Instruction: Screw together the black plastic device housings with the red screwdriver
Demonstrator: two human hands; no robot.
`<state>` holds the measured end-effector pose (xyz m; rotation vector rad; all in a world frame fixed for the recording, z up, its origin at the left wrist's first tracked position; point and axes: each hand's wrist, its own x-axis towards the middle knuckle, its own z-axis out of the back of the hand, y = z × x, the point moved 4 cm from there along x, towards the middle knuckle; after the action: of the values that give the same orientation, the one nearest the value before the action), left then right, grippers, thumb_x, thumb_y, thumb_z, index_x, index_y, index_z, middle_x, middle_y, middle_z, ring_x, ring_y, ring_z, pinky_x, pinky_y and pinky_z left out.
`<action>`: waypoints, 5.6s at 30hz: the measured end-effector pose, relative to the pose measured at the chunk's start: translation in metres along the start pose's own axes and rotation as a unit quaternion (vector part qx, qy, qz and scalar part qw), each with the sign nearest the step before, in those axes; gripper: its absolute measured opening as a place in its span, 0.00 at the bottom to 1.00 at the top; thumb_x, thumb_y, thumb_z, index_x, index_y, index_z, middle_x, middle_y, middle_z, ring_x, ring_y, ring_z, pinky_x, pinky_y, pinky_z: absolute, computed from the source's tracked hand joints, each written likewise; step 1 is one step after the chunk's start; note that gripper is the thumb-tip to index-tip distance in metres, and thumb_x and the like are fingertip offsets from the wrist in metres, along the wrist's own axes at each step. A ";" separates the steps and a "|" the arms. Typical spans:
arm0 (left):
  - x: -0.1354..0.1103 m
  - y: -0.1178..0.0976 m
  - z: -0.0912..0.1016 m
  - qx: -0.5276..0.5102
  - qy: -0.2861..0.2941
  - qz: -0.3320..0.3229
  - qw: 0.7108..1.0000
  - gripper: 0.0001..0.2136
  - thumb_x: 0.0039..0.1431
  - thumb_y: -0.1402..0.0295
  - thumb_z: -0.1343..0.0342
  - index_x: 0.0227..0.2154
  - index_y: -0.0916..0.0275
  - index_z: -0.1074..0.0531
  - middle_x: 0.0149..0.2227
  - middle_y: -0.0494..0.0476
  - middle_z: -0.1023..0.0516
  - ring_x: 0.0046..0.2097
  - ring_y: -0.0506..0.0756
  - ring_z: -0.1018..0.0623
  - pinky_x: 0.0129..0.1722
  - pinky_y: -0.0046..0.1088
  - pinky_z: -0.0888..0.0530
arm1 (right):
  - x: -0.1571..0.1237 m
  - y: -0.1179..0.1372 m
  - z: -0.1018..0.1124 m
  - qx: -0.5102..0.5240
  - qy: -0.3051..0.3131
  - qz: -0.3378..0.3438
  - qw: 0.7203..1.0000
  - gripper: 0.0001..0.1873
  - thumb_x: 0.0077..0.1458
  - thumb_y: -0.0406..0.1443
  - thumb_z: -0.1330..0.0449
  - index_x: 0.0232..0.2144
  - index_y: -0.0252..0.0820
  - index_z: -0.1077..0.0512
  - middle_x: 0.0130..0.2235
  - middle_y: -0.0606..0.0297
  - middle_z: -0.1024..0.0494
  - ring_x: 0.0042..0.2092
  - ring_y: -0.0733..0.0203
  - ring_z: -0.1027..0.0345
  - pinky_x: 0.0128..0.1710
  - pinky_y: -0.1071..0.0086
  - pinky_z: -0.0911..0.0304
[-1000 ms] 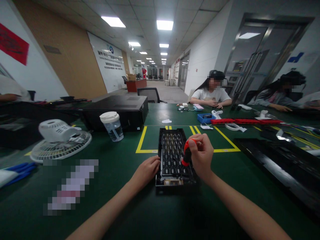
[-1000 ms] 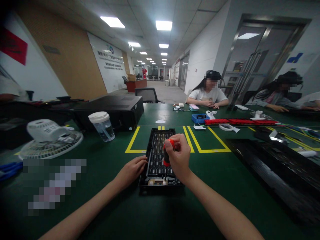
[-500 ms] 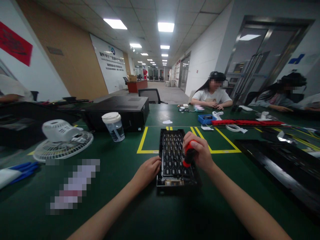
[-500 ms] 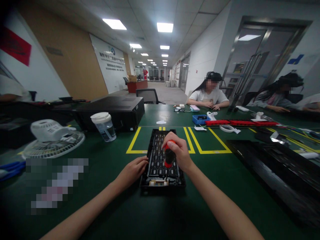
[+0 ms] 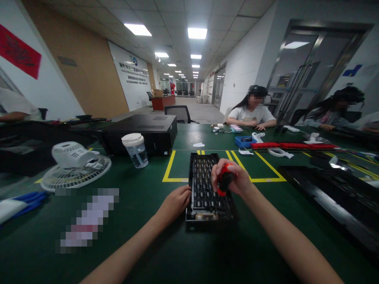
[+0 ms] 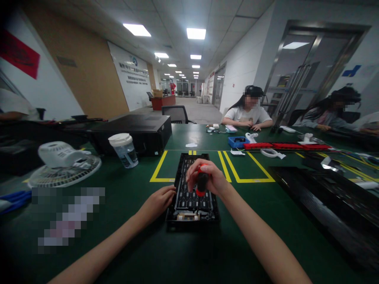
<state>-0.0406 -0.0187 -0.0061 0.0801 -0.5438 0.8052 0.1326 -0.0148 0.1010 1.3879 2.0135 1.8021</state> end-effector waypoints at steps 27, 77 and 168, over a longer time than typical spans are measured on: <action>0.001 -0.002 0.003 0.001 -0.012 -0.004 1.000 0.08 0.58 0.73 0.54 0.36 0.63 0.31 0.44 0.57 0.28 0.45 0.53 0.27 0.47 0.33 0.28 | -0.005 -0.010 -0.001 -0.020 -0.062 -0.001 0.998 0.13 0.50 0.45 0.44 0.27 0.39 0.35 0.20 0.72 0.36 0.16 0.71 0.43 0.15 0.77 0.49; 0.000 0.001 -0.002 0.002 0.010 0.003 1.000 0.08 0.59 0.73 0.55 0.37 0.63 0.31 0.45 0.57 0.29 0.46 0.53 0.28 0.49 0.33 0.30 | -0.006 0.002 0.000 -0.003 -0.055 -0.016 0.998 0.12 0.52 0.38 0.56 0.28 0.37 0.35 0.25 0.63 0.31 0.22 0.62 0.36 0.23 0.67 0.40; 0.001 -0.001 0.000 -0.011 -0.007 0.003 1.000 0.09 0.58 0.72 0.55 0.36 0.62 0.30 0.45 0.57 0.28 0.46 0.53 0.27 0.48 0.34 0.29 | -0.016 0.033 0.009 -0.525 -0.251 0.074 0.810 0.13 0.50 0.38 0.43 0.20 0.40 0.42 0.21 0.71 0.37 0.19 0.71 0.47 0.17 0.76 0.52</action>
<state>-0.0391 -0.0184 -0.0057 0.0636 -0.5671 0.8053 0.1653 -0.0227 0.1188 1.3628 0.4490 1.8092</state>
